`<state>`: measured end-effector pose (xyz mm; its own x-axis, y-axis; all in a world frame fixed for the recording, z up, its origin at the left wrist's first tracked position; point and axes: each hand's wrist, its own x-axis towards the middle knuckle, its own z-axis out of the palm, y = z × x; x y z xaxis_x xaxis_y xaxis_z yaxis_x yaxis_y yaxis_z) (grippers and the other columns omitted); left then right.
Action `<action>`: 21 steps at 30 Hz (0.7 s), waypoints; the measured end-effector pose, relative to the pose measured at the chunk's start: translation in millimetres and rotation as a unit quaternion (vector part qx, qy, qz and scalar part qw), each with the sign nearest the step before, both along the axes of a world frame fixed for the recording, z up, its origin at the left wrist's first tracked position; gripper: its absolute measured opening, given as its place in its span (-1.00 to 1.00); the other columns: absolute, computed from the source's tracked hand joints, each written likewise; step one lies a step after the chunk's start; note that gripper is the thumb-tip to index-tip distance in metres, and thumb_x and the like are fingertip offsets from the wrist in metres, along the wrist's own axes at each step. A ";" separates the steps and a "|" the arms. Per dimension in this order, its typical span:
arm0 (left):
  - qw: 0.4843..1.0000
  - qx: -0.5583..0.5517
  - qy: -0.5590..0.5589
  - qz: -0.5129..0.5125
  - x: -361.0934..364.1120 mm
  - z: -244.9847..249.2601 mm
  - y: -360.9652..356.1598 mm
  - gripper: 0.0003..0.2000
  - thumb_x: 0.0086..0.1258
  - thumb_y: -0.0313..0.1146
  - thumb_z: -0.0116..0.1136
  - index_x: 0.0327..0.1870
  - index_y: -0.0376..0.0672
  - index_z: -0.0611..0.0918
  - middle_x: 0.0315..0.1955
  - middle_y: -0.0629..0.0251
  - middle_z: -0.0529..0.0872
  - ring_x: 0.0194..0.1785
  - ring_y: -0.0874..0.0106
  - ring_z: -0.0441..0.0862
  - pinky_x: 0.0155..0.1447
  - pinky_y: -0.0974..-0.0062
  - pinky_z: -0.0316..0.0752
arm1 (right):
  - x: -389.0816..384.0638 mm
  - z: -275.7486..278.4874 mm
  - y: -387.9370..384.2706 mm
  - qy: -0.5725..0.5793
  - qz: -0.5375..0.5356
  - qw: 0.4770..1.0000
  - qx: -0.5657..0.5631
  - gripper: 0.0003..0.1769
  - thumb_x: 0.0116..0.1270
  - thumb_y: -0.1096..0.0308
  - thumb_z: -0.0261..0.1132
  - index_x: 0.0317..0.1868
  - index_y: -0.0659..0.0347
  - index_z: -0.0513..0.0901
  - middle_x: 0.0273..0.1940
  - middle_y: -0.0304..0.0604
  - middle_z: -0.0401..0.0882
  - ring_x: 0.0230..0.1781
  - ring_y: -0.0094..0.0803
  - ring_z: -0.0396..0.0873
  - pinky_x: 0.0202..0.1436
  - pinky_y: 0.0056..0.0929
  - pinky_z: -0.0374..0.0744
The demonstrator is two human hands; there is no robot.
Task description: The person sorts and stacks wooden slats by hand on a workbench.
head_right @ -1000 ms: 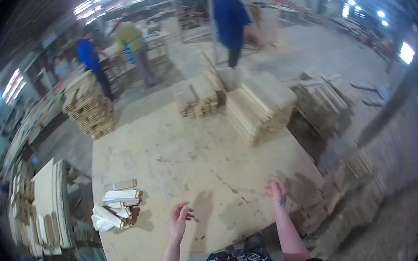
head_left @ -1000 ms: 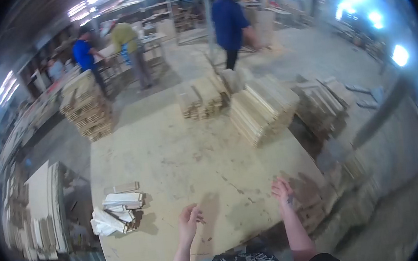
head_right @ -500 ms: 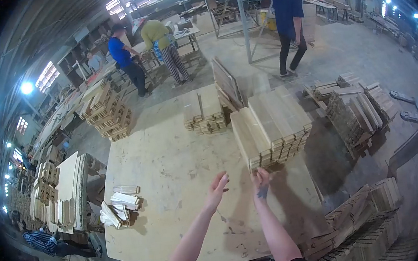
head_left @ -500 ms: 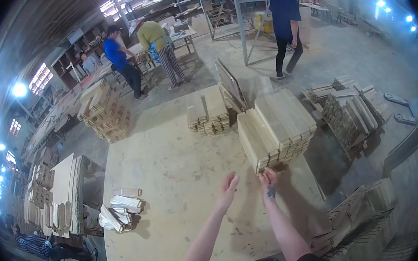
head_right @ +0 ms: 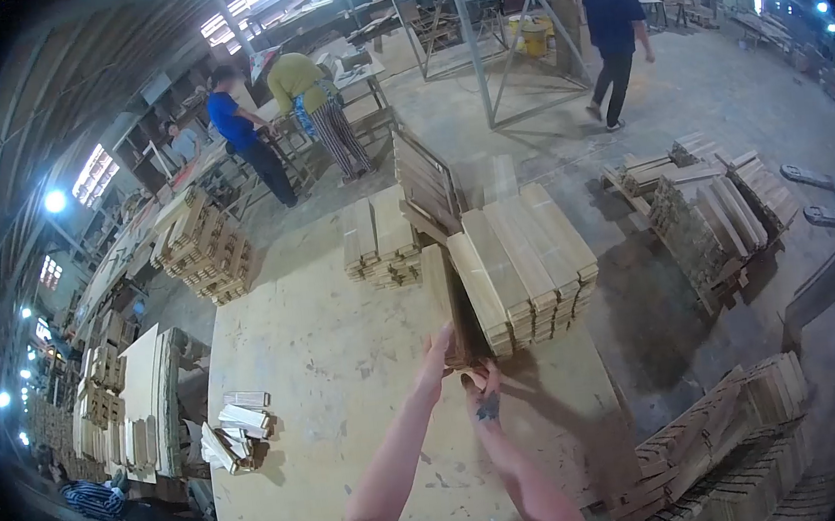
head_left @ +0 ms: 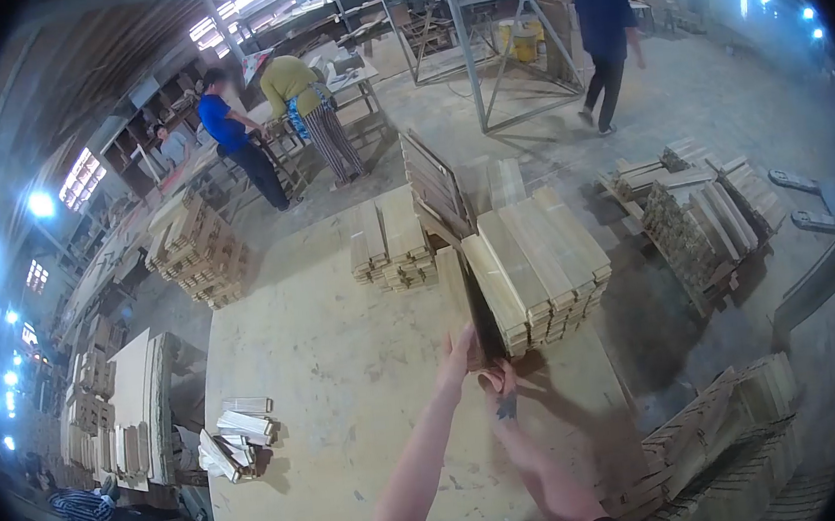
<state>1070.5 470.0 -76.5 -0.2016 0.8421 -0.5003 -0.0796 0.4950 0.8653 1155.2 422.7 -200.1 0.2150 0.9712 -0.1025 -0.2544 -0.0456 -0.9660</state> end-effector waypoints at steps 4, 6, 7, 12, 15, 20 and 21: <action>1.000 -0.009 -0.018 -0.014 -7.6 0.0 0.2 -0.04 0.31 0.33 0.24 0.56 -0.14 0.21 0.31 0.13 0.52 0.32 0.20 0.50 0.33 0.12 0.36 | -0.2 22.5 -3.5 -0.217 0.022 0.976 0.012 -0.36 0.32 0.53 0.34 0.41 0.25 0.39 0.21 0.07 0.47 0.25 -0.08 0.46 0.26 -0.15 0.52; 0.999 -0.007 -0.039 -0.022 -13.6 -14.4 2.3 -0.12 0.31 0.33 0.26 0.49 -0.09 0.30 0.29 0.14 0.53 0.30 0.21 0.51 0.33 0.09 0.36 | -3.5 19.6 -2.3 -0.223 0.019 0.974 0.027 -0.39 0.31 0.51 0.34 0.38 0.25 0.44 0.21 0.10 0.48 0.25 -0.03 0.46 0.26 -0.11 0.50; 0.998 -0.006 -0.050 -0.028 -16.6 -22.3 3.2 -0.16 0.31 0.32 0.26 0.45 -0.07 0.35 0.28 0.14 0.54 0.29 0.22 0.52 0.34 0.07 0.36 | -1.4 21.8 -1.2 -0.197 0.022 0.980 0.025 -0.40 0.30 0.51 0.35 0.36 0.25 0.46 0.20 0.11 0.49 0.26 -0.02 0.45 0.26 -0.09 0.49; 0.996 0.009 -0.083 -0.006 -28.7 -47.3 -17.1 -0.39 0.44 0.24 0.16 0.27 -0.05 0.49 0.12 0.27 0.62 0.15 0.37 0.60 0.20 0.19 0.46 | 5.8 -2.0 -8.5 -0.193 0.029 0.980 0.043 -0.47 0.27 0.53 0.34 0.27 0.24 0.53 0.14 0.13 0.50 0.23 -0.01 0.46 0.27 -0.10 0.49; 0.994 0.008 -0.111 -0.016 -30.5 -33.3 -63.9 -0.55 0.59 0.07 0.03 0.23 -0.10 0.54 0.05 0.27 0.67 0.15 0.41 0.63 0.21 0.20 0.54 | 11.0 1.3 -48.1 -0.193 0.056 0.980 -0.001 -0.49 0.25 0.53 0.32 0.24 0.23 0.54 0.15 0.10 0.49 0.20 -0.04 0.49 0.23 -0.16 0.53; 0.982 -0.018 -0.187 0.026 -32.1 -58.1 -193.4 -0.54 0.66 -0.10 -0.03 0.39 -0.21 0.44 0.25 0.19 0.60 0.31 0.32 0.58 0.37 0.07 0.54 | 34.2 37.9 -168.9 -0.183 0.144 0.972 -0.030 -0.43 0.25 0.55 0.30 0.31 0.23 0.46 0.18 0.07 0.48 0.20 -0.11 0.51 0.20 -0.21 0.61; 0.980 -0.034 -0.194 0.030 -30.2 -54.4 -219.5 -0.50 0.65 -0.09 0.01 0.44 -0.21 0.39 0.29 0.18 0.57 0.34 0.30 0.55 0.39 0.08 0.50 | 37.4 33.1 -193.2 -0.176 0.151 0.973 -0.017 -0.44 0.27 0.56 0.24 0.32 0.23 0.44 0.20 0.04 0.48 0.20 -0.14 0.53 0.23 -0.23 0.59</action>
<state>1040.3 250.6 -130.9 -0.0332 0.7969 -0.6032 -0.4276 0.5341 0.7293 1192.6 229.5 -167.0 -0.0517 0.9930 -0.1063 0.1219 -0.0994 -0.9876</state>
